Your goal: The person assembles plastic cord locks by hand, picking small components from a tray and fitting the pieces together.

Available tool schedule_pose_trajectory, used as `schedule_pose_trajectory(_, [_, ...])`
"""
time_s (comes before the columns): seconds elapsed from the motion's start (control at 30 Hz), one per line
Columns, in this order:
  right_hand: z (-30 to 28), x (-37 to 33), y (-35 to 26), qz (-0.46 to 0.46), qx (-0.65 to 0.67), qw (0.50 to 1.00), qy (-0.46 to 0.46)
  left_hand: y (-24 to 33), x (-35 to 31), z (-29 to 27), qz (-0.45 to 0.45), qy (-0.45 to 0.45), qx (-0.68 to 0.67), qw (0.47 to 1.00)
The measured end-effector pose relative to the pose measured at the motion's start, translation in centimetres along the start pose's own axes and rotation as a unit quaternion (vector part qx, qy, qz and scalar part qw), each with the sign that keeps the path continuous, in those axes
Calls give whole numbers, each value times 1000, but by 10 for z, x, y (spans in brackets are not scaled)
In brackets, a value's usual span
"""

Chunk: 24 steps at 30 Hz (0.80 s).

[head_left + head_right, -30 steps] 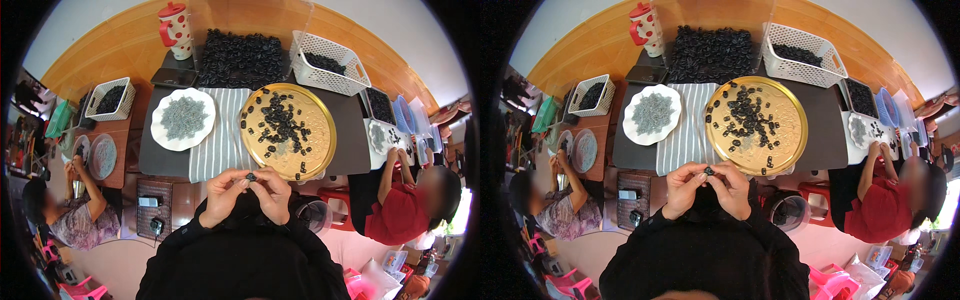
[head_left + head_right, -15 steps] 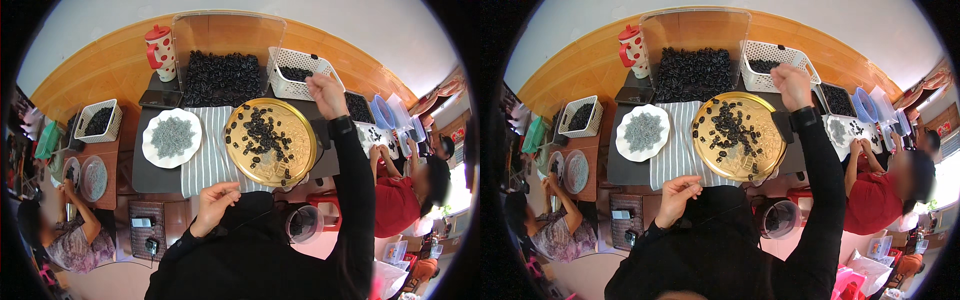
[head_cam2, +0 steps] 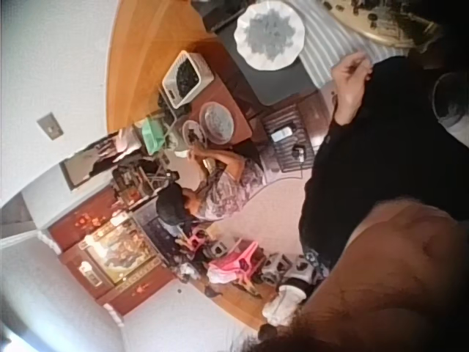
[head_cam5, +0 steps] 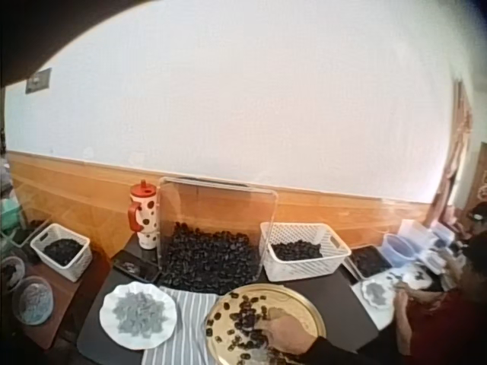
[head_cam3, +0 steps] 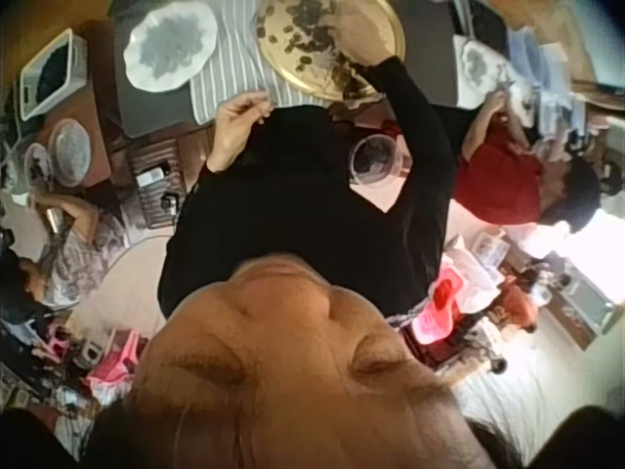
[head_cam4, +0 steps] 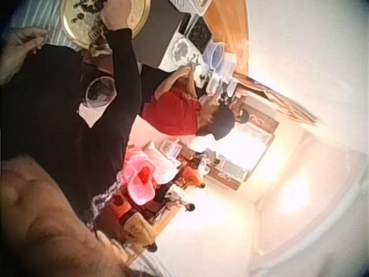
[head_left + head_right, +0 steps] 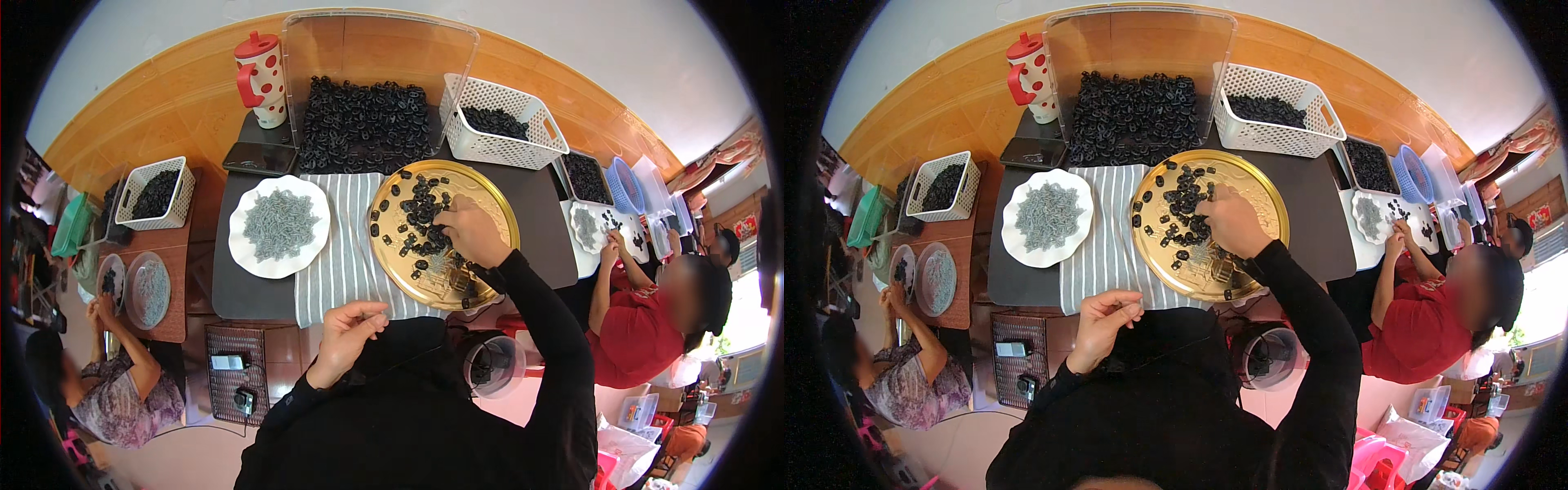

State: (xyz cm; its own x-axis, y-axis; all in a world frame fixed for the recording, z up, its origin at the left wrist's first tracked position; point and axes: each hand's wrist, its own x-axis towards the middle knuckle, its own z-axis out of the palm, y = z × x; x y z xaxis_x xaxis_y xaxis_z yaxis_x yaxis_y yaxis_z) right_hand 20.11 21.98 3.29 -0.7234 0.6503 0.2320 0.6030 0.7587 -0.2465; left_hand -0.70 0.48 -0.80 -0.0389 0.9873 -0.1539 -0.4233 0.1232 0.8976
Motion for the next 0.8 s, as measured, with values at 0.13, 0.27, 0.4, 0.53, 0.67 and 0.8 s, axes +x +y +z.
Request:
schedule_pose_trajectory(0.13, [8,3,7,27,-12,1000,-11,-1,1,3,-12,-5,15,1000])
schedule_pose_trajectory(0.27, [4,0,1,8,-7,1000,10,-1,1,4,-1,-13,12,1000])
schedule_pose_trajectory(0.4, [-11,-15,-27,-43,135,986,92,4,3,9,-3,-13,4,1000])
schedule_pose_trajectory(0.53, [-27,-40,-71,-41,293,954,57,12,12,27,3,-27,-26,999])
schedule_pose_trajectory(0.67, [-16,-64,-90,77,479,874,28,10,22,50,47,-39,-62,996])
schedule_pose_trajectory(0.8, [-6,-78,-105,120,550,826,43,-3,22,53,79,-25,-41,996])
